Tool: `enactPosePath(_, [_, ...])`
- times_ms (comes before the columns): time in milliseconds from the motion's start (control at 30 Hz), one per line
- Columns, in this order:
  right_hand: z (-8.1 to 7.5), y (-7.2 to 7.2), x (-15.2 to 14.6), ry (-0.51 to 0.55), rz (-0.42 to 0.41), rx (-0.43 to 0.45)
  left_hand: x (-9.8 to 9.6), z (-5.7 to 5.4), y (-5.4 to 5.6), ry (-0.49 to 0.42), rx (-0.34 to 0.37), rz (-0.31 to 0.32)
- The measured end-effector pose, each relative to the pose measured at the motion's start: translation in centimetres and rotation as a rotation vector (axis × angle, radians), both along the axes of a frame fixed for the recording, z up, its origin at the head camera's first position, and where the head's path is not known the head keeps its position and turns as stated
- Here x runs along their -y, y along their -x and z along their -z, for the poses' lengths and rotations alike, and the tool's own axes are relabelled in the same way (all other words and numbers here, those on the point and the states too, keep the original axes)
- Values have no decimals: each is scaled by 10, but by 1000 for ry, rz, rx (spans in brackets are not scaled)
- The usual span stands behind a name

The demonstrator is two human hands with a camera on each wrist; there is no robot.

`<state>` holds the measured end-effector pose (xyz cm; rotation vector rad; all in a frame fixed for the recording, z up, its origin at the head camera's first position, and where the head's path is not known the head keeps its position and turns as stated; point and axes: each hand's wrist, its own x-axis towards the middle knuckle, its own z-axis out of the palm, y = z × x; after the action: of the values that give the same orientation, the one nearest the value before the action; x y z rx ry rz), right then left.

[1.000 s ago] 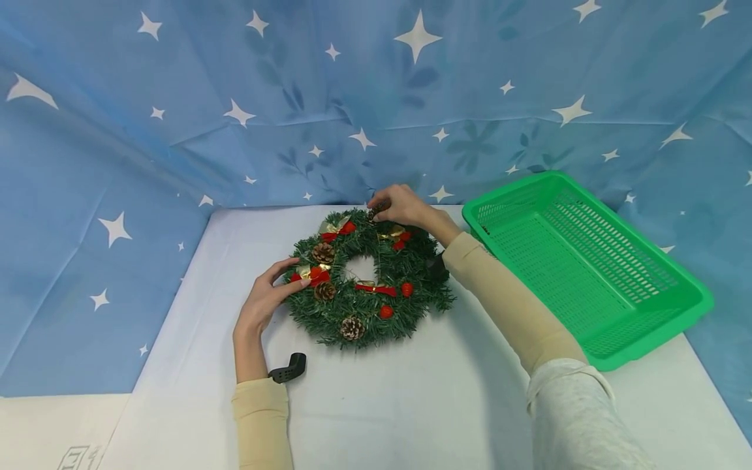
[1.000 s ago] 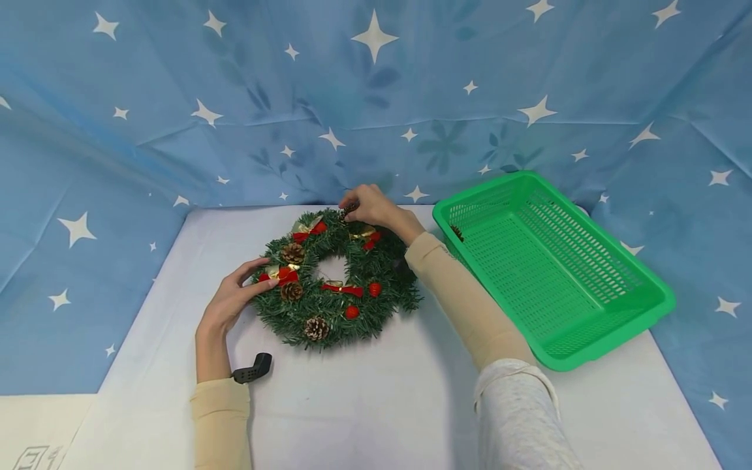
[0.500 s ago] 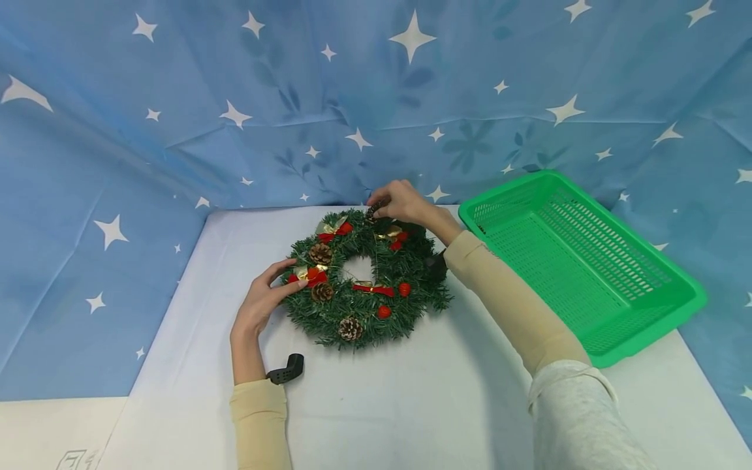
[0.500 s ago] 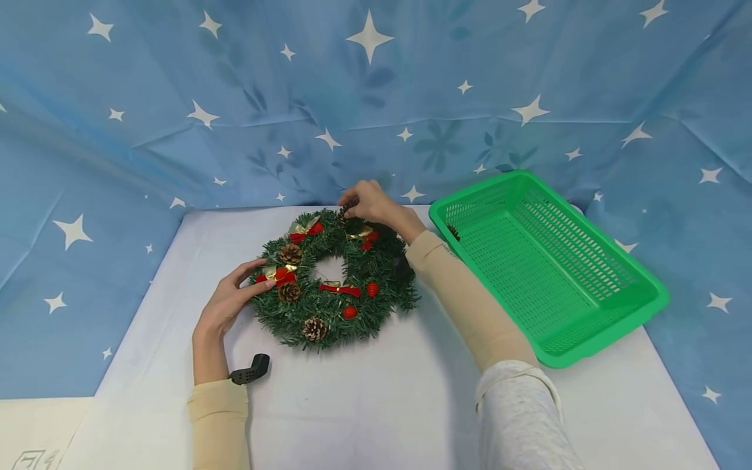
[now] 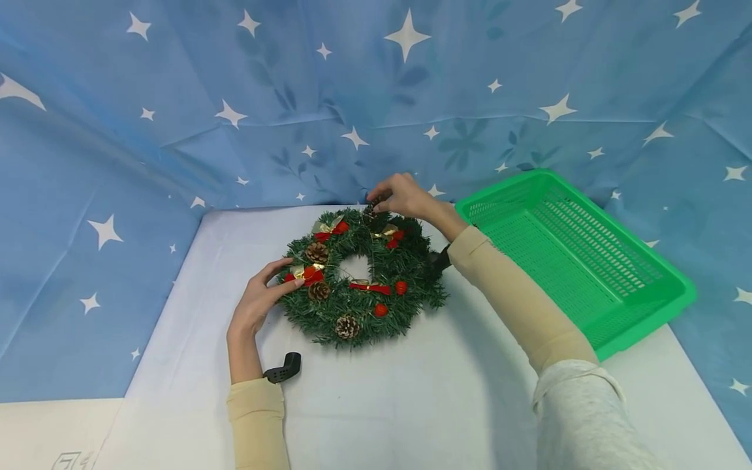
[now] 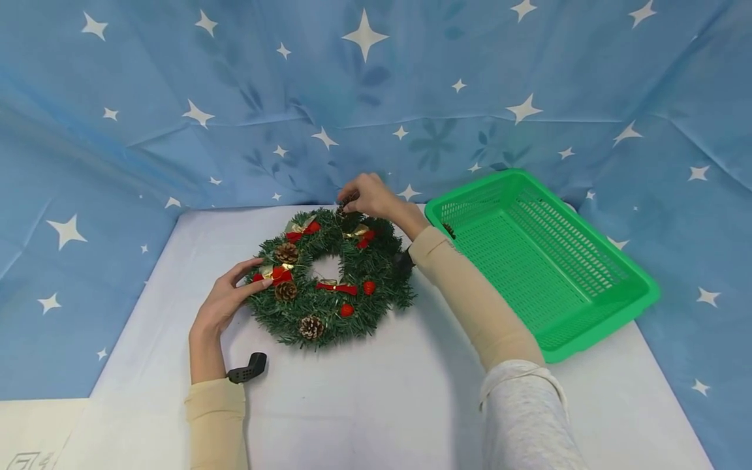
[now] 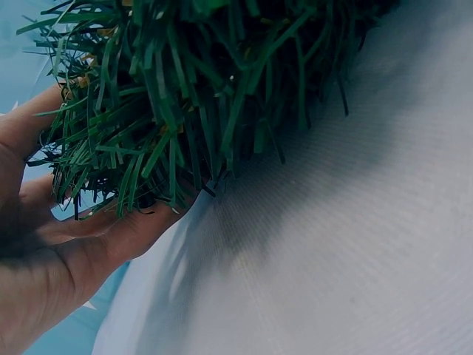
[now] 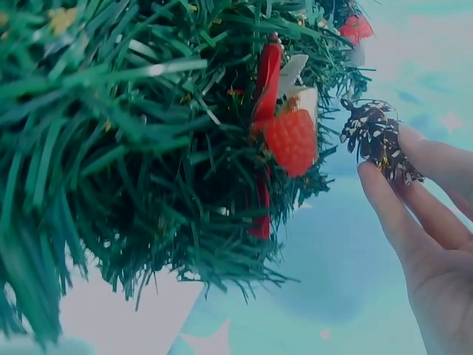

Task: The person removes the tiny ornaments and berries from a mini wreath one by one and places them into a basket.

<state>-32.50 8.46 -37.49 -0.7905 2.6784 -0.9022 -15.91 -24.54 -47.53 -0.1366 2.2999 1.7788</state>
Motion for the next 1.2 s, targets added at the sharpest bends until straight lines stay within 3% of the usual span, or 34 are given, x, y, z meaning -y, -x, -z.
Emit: enactPosePath(1200, [-30,-17,-59,-98,9,-73,0,-1,0,12,-2,8])
